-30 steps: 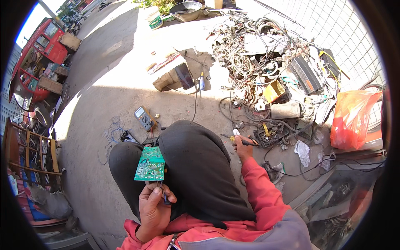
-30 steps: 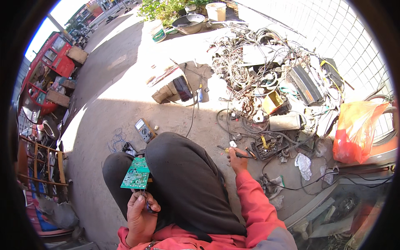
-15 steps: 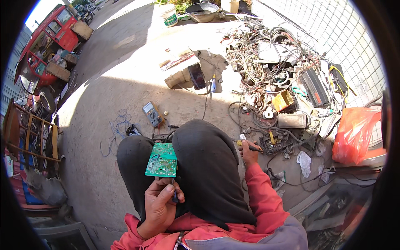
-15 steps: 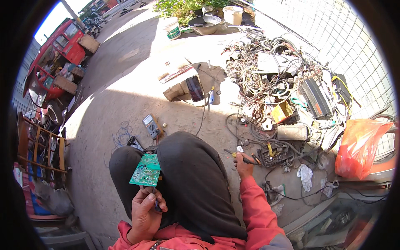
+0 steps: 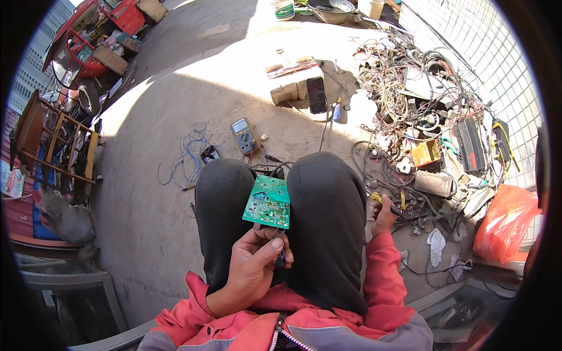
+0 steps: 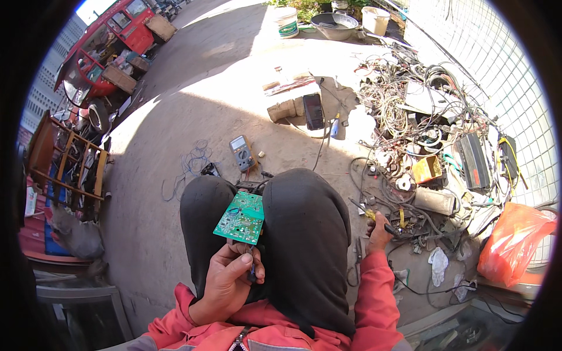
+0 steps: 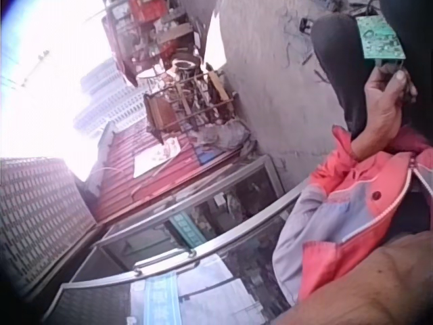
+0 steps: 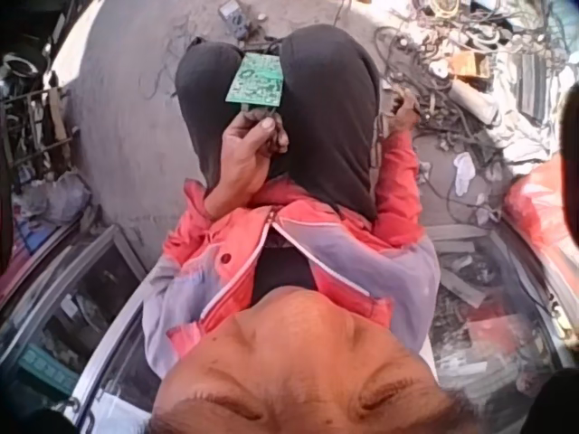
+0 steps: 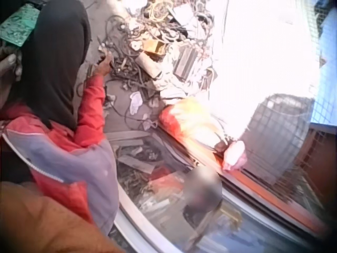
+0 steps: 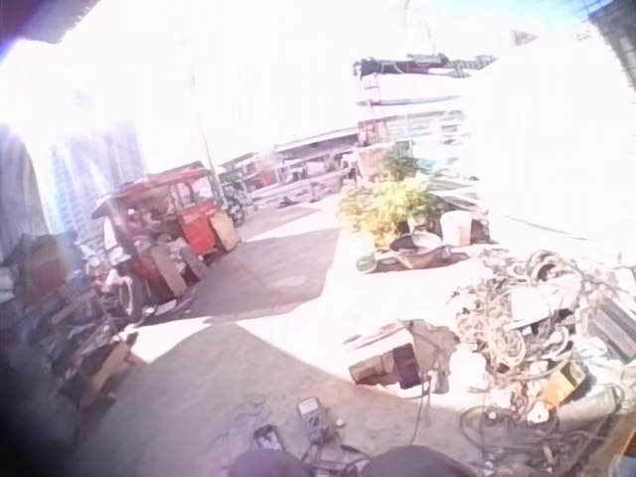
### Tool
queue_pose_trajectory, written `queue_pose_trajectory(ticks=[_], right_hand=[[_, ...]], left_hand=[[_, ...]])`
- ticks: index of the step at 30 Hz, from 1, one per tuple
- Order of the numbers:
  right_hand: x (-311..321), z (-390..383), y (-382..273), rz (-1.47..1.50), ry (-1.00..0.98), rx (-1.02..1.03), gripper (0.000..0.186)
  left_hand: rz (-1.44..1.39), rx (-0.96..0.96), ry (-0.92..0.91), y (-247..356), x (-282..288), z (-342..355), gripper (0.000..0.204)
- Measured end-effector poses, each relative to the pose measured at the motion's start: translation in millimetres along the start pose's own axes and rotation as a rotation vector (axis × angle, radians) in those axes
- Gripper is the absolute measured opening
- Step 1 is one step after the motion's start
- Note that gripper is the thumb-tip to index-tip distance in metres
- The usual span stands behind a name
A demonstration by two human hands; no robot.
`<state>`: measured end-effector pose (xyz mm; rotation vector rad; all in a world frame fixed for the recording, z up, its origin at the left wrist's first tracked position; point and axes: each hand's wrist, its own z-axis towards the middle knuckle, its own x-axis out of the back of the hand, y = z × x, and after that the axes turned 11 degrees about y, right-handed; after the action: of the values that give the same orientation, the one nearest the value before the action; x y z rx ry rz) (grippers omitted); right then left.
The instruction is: The person sits on the ground and uses a soldering iron to attach wires to a green circuit board. They handle the board and wires with both hands, applying solder to the connection points.
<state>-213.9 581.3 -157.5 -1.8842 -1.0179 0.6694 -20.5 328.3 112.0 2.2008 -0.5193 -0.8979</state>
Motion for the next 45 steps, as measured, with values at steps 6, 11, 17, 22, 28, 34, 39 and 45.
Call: queue_pose_trajectory(ticks=[6, 11, 17, 22, 28, 34, 39, 45], right_hand=[[8.7, -7.0, -35.6, 0.191, 0.03, -0.003, 0.018], [13.8, -25.2, -95.2, 0.388, -0.133, -0.013, 0.022], [12.7, -73.1, -170.4, 0.533, -0.37, 0.052, 0.027], [9.4, -126.1, -220.1, 0.484, -0.505, 0.144, 0.032], [5.9, -166.6, -248.0, 0.388, -0.727, 0.27, 0.03], [-1.9, -187.0, -248.3, 0.183, -0.68, 0.624, 0.028], [-13.6, -214.9, -260.5, 0.079, -0.67, 0.427, 0.03], [-19.4, -214.5, -262.2, -0.068, -0.853, 0.475, 0.028]], left_hand=[[-0.03, 0.02, -0.025, -1.9, 1.3, 3.5, 0.011], [-0.011, 0.037, -0.032, -1.0, 0.8, 5.2, 0.012], [-0.028, 0.015, -0.051, -3.4, 2.4, 7.0, 0.011], [-0.022, 0.007, -0.059, -4.3, 1.9, 7.7, 0.011], [-0.011, -0.002, -0.071, -5.8, 3.0, 9.3, 0.012], [-0.001, -0.019, -0.069, -7.3, 2.2, 10.3, 0.013], [0.004, -0.01, -0.044, -6.9, 2.1, 10.6, 0.014], [0.008, -0.02, -0.06, -9.7, 3.6, 11.7, 0.013]])
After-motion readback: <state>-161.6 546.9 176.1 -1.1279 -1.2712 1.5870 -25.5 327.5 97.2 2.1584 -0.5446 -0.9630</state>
